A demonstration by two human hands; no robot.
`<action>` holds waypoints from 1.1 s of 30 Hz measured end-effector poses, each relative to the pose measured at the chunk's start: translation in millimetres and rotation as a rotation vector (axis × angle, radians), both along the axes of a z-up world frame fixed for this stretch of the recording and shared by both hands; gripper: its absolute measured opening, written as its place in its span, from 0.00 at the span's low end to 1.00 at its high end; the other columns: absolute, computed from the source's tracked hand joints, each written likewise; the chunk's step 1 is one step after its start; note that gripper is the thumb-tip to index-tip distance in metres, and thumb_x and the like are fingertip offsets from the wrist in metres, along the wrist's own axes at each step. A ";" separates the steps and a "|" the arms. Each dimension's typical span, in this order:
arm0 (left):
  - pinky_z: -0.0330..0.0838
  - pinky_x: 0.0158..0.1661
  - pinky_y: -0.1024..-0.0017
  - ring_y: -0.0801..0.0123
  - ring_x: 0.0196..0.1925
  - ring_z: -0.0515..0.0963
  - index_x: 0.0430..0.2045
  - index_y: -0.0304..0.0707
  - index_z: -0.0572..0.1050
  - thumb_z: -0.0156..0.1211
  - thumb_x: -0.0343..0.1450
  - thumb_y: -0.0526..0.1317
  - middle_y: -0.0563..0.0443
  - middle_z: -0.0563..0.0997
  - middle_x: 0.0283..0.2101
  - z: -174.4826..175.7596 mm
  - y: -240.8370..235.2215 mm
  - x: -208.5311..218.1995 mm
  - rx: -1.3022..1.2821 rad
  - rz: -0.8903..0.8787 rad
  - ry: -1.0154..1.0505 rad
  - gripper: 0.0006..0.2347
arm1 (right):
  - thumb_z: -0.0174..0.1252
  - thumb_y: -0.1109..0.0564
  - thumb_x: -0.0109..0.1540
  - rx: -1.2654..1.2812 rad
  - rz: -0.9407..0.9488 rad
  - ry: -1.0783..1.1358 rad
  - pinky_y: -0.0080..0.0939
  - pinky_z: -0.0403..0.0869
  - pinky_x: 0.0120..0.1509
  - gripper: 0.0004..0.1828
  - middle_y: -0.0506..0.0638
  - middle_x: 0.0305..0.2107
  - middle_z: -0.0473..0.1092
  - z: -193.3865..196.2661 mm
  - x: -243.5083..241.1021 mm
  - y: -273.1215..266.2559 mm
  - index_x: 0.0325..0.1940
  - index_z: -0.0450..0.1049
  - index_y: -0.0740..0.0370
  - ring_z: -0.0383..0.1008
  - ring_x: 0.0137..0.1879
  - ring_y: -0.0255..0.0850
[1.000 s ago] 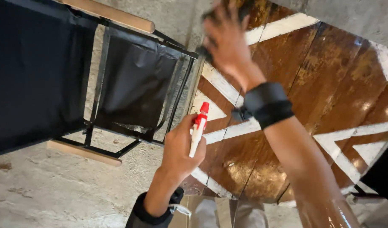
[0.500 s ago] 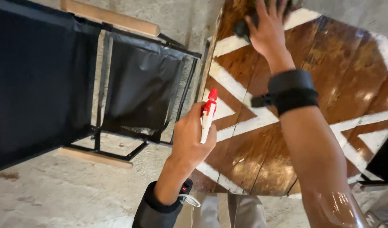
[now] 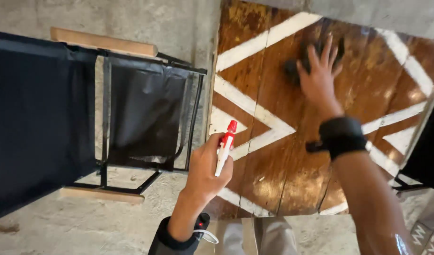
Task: The person sprays a cleaning solution from a white bottle with a red nozzle onto wooden tables and a crate, then wipes the surfaces with a dark cloth. The person moves between several pieces of furniture, repeating the spray and wipe sequence on each item.
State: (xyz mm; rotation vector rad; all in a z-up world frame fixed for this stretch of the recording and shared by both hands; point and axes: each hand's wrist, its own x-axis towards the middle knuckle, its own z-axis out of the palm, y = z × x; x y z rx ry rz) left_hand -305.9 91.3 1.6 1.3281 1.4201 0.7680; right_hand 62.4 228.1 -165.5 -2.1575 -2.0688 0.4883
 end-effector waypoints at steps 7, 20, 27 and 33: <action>0.77 0.38 0.57 0.41 0.38 0.83 0.47 0.33 0.74 0.58 0.66 0.32 0.35 0.83 0.35 5.2 -6.1 -7.6 0.051 0.002 0.016 0.15 | 0.55 0.43 0.75 0.043 -0.190 0.014 0.90 0.40 0.74 0.30 0.59 0.81 0.32 -32.8 -40.6 -3.8 0.80 0.61 0.49 0.30 0.83 0.70; 0.79 0.36 0.60 0.46 0.35 0.85 0.45 0.32 0.75 0.58 0.66 0.32 0.36 0.83 0.33 -0.1 -49.3 -32.2 -0.049 0.085 0.033 0.14 | 0.62 0.42 0.62 -0.267 0.502 0.111 0.78 0.39 0.80 0.21 0.53 0.77 0.45 52.6 -150.6 -157.1 0.58 0.76 0.44 0.40 0.82 0.61; 0.79 0.34 0.60 0.45 0.35 0.85 0.42 0.35 0.76 0.60 0.67 0.34 0.37 0.83 0.33 1.5 -75.4 -13.1 -0.108 0.098 -0.001 0.11 | 0.57 0.45 0.74 -0.045 0.096 -0.028 0.87 0.36 0.76 0.26 0.60 0.82 0.34 -8.6 -39.5 -77.7 0.73 0.69 0.58 0.32 0.83 0.73; 0.77 0.35 0.57 0.42 0.34 0.83 0.44 0.34 0.75 0.58 0.66 0.33 0.34 0.82 0.35 1.3 -81.2 0.9 -0.107 0.066 0.017 0.13 | 0.61 0.48 0.64 -0.090 0.253 0.099 0.87 0.41 0.74 0.22 0.60 0.76 0.41 42.8 -181.9 -86.6 0.62 0.73 0.53 0.36 0.80 0.73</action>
